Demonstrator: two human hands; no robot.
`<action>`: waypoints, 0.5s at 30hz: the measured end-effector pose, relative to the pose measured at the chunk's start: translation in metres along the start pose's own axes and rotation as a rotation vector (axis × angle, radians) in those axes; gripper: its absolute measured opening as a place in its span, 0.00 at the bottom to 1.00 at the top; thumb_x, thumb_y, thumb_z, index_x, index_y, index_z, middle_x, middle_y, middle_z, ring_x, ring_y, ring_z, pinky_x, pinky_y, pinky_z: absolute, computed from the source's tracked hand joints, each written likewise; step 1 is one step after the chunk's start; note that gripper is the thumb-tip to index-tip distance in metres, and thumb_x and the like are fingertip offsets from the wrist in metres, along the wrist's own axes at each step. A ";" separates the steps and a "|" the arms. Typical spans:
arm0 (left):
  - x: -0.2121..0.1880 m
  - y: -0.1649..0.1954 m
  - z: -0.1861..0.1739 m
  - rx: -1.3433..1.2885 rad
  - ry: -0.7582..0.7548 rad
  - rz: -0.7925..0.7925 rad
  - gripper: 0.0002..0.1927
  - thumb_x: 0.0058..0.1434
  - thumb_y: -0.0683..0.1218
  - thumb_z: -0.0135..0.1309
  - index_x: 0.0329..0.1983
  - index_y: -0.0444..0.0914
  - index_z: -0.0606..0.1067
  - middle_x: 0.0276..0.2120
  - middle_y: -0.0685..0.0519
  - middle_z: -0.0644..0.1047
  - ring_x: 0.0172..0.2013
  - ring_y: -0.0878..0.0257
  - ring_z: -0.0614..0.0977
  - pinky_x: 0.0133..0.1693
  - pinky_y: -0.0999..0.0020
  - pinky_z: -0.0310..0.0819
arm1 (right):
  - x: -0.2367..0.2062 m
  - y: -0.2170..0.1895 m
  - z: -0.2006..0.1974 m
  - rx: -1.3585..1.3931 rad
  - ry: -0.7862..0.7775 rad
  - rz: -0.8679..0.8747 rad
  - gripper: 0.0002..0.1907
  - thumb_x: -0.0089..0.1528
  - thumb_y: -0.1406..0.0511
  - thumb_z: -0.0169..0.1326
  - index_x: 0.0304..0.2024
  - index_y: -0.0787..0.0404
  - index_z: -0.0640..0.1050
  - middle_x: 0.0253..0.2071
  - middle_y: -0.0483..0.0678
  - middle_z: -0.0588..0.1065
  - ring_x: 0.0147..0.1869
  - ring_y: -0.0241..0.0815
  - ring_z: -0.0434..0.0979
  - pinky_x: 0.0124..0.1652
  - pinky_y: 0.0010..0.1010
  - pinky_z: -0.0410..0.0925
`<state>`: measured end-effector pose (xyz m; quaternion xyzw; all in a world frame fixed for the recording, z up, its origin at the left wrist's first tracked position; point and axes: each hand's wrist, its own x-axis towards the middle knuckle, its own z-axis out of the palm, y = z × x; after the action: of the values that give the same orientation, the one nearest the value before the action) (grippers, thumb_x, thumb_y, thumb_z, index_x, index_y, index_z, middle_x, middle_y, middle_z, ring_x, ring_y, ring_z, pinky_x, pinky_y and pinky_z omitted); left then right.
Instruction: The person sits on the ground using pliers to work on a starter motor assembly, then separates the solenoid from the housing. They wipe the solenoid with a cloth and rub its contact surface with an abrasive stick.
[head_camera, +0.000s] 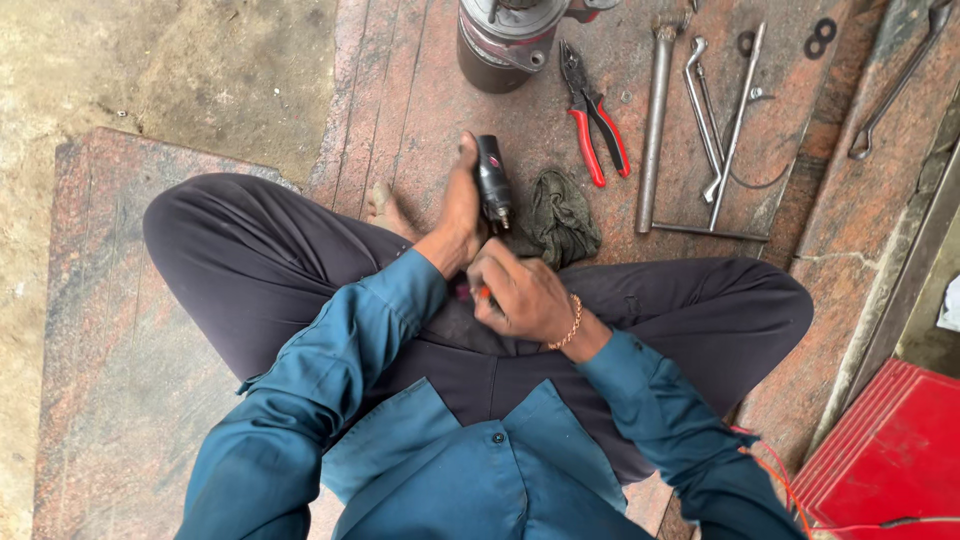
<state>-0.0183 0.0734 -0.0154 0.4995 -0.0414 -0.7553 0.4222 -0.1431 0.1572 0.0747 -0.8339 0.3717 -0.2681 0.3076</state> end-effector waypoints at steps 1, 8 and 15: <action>0.003 0.003 -0.001 -0.055 -0.045 0.025 0.33 0.64 0.74 0.44 0.37 0.40 0.70 0.25 0.54 0.73 0.23 0.63 0.75 0.25 0.66 0.72 | -0.001 -0.001 -0.003 0.117 -0.027 -0.066 0.11 0.60 0.67 0.58 0.41 0.64 0.71 0.41 0.54 0.71 0.37 0.54 0.77 0.36 0.39 0.72; -0.008 0.000 0.002 -0.051 -0.051 -0.015 0.31 0.64 0.73 0.43 0.37 0.42 0.73 0.24 0.52 0.78 0.23 0.64 0.80 0.26 0.69 0.75 | -0.007 0.040 -0.043 0.853 0.464 0.485 0.07 0.70 0.64 0.50 0.40 0.60 0.71 0.39 0.45 0.72 0.27 0.27 0.60 0.26 0.20 0.57; -0.016 -0.003 0.010 0.023 -0.117 -0.035 0.32 0.64 0.75 0.41 0.35 0.42 0.72 0.23 0.53 0.77 0.22 0.65 0.79 0.24 0.70 0.73 | -0.020 0.080 -0.054 1.758 0.595 0.529 0.12 0.71 0.61 0.51 0.34 0.58 0.67 0.32 0.42 0.64 0.28 0.30 0.56 0.23 0.21 0.51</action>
<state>-0.0257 0.0832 -0.0004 0.4600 -0.0659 -0.7900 0.4000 -0.2275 0.1133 0.0489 -0.0929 0.2767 -0.5730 0.7658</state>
